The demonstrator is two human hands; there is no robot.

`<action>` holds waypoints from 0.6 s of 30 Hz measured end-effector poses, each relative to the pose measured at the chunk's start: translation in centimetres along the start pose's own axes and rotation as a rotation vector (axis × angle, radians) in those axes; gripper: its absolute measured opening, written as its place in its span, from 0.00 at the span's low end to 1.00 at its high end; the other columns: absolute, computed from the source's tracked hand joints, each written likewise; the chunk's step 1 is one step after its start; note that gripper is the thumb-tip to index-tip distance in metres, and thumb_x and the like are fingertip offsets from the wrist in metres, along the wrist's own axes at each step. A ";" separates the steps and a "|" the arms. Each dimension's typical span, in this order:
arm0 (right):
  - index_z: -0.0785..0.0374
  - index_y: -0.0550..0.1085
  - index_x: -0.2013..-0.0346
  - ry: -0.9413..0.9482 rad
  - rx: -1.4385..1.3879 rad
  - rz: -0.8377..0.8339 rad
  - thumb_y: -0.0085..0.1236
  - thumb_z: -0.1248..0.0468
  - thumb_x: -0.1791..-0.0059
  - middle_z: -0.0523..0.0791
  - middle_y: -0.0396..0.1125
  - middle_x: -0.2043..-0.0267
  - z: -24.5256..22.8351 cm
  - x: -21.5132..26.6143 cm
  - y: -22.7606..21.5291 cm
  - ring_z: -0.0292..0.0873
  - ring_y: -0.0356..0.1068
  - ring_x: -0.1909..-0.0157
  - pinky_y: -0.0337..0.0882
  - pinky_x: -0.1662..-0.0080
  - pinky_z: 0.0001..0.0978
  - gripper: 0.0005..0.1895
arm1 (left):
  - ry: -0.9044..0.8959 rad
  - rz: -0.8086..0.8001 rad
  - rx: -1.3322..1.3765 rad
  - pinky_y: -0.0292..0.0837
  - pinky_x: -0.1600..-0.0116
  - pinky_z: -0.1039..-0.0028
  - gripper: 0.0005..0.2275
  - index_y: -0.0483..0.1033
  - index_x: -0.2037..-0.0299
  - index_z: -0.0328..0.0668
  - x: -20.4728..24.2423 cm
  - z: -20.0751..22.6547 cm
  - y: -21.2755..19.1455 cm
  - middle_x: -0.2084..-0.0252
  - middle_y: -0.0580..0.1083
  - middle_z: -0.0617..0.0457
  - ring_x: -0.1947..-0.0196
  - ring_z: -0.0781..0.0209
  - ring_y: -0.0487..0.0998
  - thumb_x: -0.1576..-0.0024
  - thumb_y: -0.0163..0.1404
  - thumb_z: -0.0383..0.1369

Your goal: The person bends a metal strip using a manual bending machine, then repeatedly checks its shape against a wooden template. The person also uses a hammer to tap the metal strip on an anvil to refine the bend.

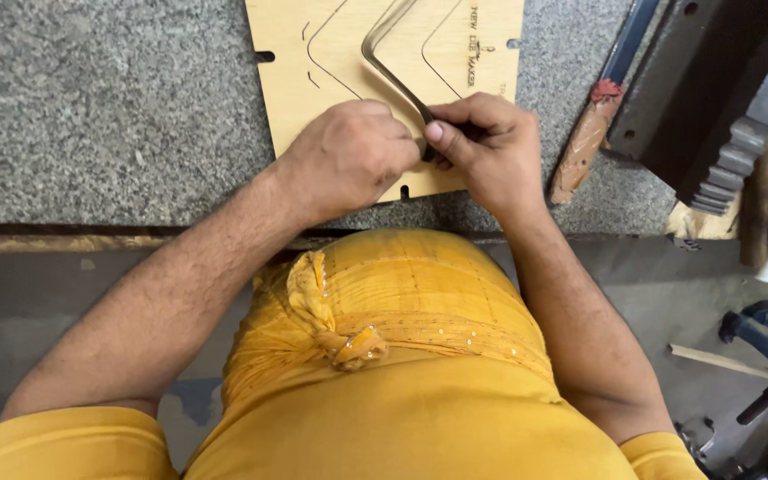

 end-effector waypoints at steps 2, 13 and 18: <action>0.72 0.79 0.56 0.019 0.003 -0.003 0.65 0.71 0.47 0.45 0.74 0.67 -0.2 -0.2 -0.1 0.33 0.74 0.67 0.76 0.64 0.25 0.06 | 0.010 -0.020 0.007 0.72 0.57 0.64 0.04 0.75 0.72 0.42 -0.3 -0.2 -0.1 0.73 0.71 0.53 0.68 0.55 0.74 0.45 0.53 0.25; 0.70 0.80 0.58 -0.068 0.275 0.015 0.67 0.74 0.49 0.45 0.73 0.65 -3.0 -0.1 0.2 0.34 0.74 0.66 0.75 0.64 0.25 0.06 | -0.037 -0.106 0.021 0.73 0.51 0.65 0.06 0.75 0.69 0.41 -0.2 -0.3 0.4 0.71 0.70 0.54 0.64 0.59 0.73 0.40 0.51 0.25; 0.68 0.79 0.62 -0.280 0.553 0.097 0.68 0.74 0.51 0.48 0.70 0.68 -5.3 0.0 1.3 0.43 0.72 0.68 0.71 0.64 0.33 0.05 | -0.049 -0.060 0.060 0.71 0.52 0.65 0.03 0.75 0.70 0.41 -0.2 -0.1 -0.6 0.69 0.71 0.54 0.63 0.56 0.73 0.44 0.51 0.26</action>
Point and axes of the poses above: each hand's wrist, its own x-axis away from the middle knuckle, its own y-axis out of the palm, z = x × y, the point moved 6 cm from there along -x, towards the middle knuckle
